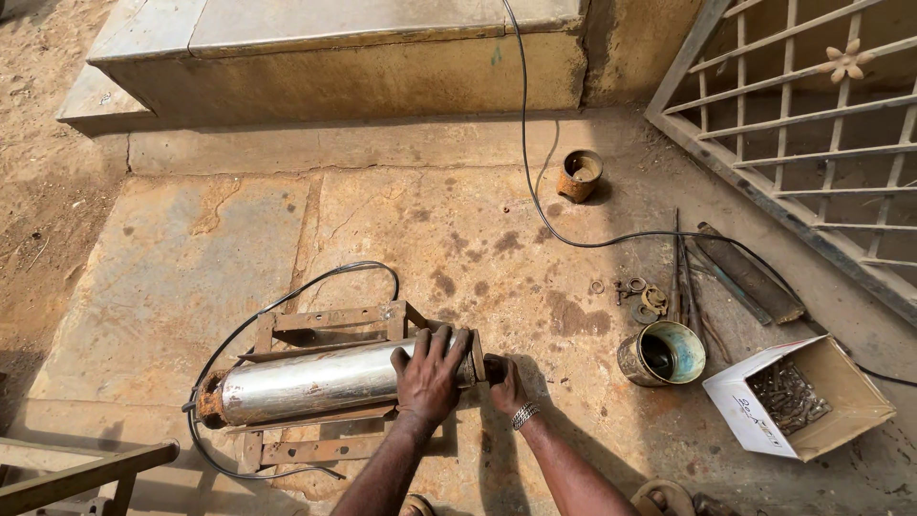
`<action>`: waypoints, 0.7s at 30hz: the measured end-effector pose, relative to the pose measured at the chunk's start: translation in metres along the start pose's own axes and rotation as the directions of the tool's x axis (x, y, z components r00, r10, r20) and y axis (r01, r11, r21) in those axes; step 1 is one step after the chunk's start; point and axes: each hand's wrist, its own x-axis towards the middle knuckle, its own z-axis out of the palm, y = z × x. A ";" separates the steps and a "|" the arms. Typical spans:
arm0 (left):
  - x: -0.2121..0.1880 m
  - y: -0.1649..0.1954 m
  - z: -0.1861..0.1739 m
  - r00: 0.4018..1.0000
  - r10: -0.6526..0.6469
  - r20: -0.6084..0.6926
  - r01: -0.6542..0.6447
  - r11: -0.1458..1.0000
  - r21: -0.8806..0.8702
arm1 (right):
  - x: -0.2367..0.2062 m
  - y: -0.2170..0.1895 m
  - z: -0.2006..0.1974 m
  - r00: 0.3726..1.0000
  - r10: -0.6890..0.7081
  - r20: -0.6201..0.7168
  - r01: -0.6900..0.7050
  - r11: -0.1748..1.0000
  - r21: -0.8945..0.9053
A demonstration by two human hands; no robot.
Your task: The person assembles a cylindrical metal mechanism by hand, inserting a small metal pin into the end of the cylinder and tapping it with a hammer. They then apply grease to a circular metal part and attach it to the cylinder, securing it with a pin and pliers.
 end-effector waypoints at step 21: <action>-0.005 -0.008 0.010 0.978 0.116 -0.175 -0.120 0.993 -0.015 | -0.015 -0.032 -0.021 0.572 0.738 0.358 -0.817 0.550 0.172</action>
